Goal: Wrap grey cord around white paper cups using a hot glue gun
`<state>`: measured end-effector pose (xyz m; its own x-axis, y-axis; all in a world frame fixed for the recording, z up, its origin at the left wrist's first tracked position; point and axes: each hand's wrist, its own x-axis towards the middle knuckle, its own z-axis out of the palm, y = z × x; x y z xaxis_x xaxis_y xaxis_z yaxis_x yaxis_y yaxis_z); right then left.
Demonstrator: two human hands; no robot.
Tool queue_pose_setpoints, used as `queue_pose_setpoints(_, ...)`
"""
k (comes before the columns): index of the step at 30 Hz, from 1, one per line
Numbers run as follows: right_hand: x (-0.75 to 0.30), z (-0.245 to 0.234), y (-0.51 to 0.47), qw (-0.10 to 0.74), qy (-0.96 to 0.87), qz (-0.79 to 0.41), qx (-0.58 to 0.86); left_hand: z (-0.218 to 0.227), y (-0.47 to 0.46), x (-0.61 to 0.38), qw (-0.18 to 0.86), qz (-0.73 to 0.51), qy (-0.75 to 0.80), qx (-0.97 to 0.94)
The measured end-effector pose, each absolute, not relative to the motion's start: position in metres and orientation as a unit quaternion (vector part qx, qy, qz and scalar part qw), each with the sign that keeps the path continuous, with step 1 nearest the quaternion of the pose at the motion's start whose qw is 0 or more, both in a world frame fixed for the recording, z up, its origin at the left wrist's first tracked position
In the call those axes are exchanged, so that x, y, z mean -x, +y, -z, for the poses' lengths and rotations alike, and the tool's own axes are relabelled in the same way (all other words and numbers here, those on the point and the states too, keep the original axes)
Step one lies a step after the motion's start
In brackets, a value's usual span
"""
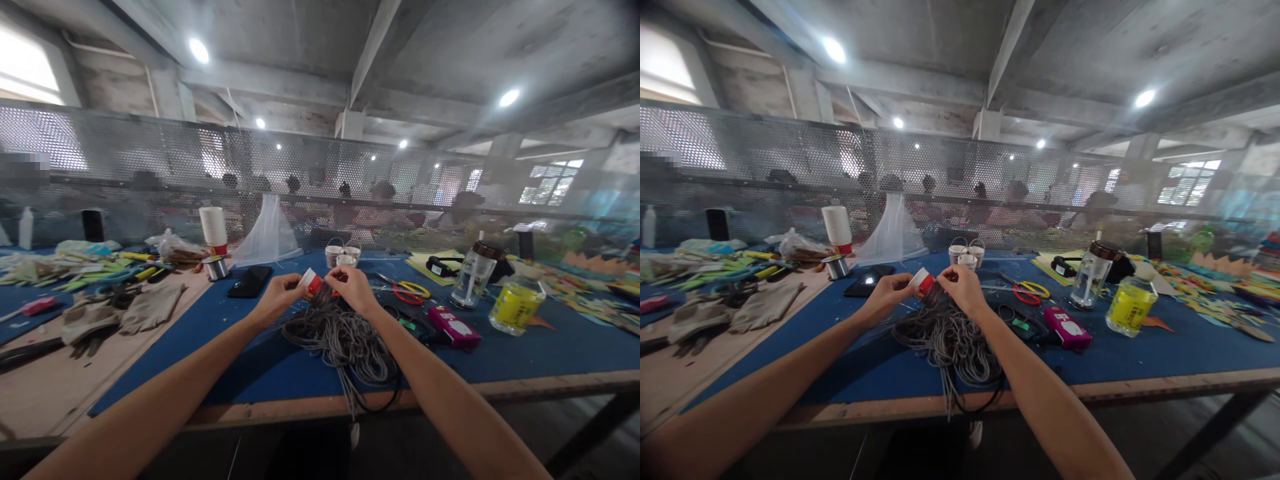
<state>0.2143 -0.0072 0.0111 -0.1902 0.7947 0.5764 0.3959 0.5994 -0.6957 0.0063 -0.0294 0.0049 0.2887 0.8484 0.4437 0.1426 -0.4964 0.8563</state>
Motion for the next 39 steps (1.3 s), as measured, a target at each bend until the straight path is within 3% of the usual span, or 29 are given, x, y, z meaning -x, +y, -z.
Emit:
queue_pose_setpoints(25,-0.22,-0.006,0.004,0.456,-0.747,-0.27,0.401,-0.01,-0.036,-0.009,0.376,-0.461,0.332,-0.732)
queue_pose_setpoints(36,-0.221,-0.002,0.01,0.451,-0.719,-0.316,0.425,-0.005,-0.028,-0.006,0.428,-0.464,0.32,-0.707)
queue_pose_setpoints(39,-0.223,0.001,0.015,0.452,-0.729,-0.281,0.431,-0.001,-0.023,-0.005,0.444,-0.486,0.321,-0.681)
